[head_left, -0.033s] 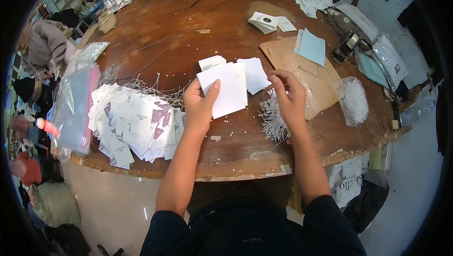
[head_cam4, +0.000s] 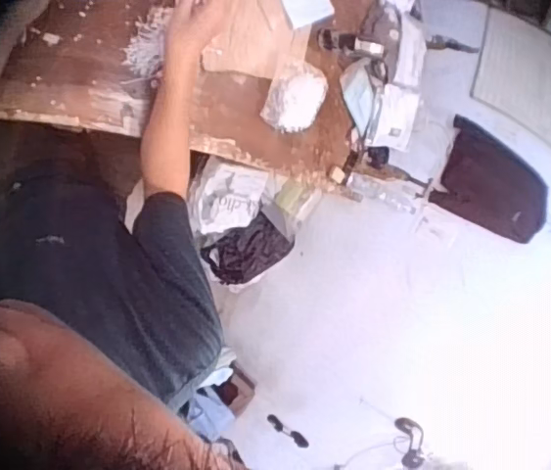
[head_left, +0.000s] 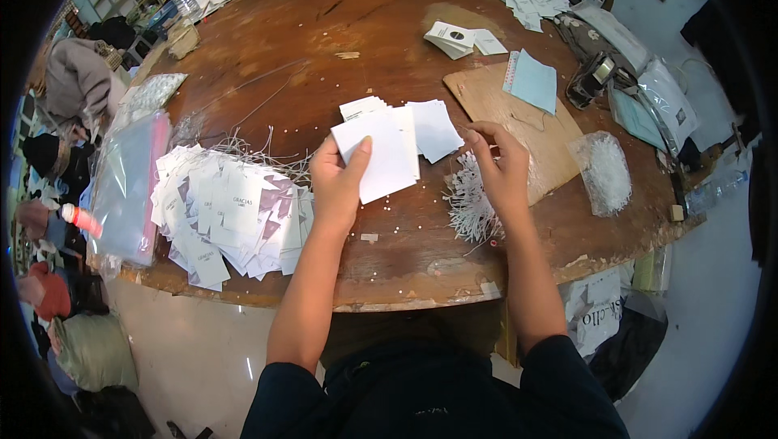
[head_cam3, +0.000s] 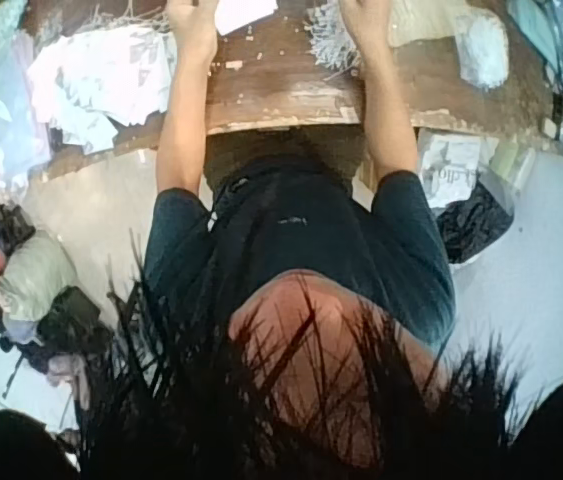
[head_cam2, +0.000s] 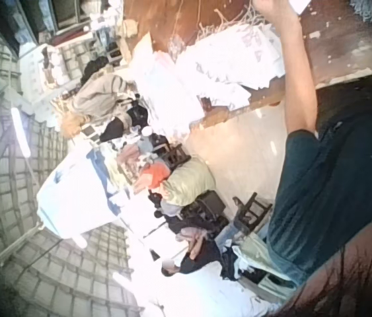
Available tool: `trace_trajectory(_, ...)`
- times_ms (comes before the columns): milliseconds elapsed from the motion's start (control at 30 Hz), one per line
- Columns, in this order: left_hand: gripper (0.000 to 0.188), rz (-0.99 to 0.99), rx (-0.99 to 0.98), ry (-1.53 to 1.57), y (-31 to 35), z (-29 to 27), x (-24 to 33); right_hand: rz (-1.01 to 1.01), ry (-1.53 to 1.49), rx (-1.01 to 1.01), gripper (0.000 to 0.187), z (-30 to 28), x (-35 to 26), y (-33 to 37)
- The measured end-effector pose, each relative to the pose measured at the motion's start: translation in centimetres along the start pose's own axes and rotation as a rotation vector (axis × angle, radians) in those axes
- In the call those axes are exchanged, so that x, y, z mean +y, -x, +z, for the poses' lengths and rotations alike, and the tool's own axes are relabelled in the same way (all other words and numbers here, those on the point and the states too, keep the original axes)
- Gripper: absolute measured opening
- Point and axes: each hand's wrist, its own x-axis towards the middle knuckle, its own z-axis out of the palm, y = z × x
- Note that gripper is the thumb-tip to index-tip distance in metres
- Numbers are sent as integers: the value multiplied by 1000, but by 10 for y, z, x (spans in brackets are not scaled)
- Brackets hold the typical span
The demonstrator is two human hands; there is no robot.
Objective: The person repeatedly picks a small white card and a white paper sheet from piles on a wooden table, places the card on the sheet, and stacks the combined unit. The person continues this one-at-a-time assembly throughout the clip.
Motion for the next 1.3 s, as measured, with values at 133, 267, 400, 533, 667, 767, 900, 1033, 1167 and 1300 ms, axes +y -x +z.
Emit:
trace_trajectory(133,27,41,52,-53,4,-12,14,-292,367,-142,12,-14,4,7)
trace_trajectory(267,28,28,52,-176,23,-19,20,-343,562,-245,14,-8,5,20)
trace_trajectory(400,23,2,48,-116,48,-21,15,-258,736,-303,11,1,11,18)
trace_trajectory(533,22,-43,44,-142,68,-24,7,-256,844,-331,11,12,14,24)
trace_trajectory(667,22,-72,4,-108,76,-24,4,-216,583,-211,10,11,9,24)
trace_trajectory(767,23,-119,-48,-52,78,-24,4,-104,71,1,11,4,1,20)
trace_trajectory(900,25,-155,-104,-54,77,-21,5,-133,-72,-22,10,2,-8,18)
trace_trajectory(1033,27,-189,-93,8,78,-16,5,-65,-279,-57,11,9,-11,25)
trace_trajectory(1167,29,-291,-145,215,78,-6,2,-146,-326,-288,16,22,-11,30)
trace_trajectory(1300,30,-405,-177,398,78,8,-4,-204,-334,-373,25,27,-10,36)
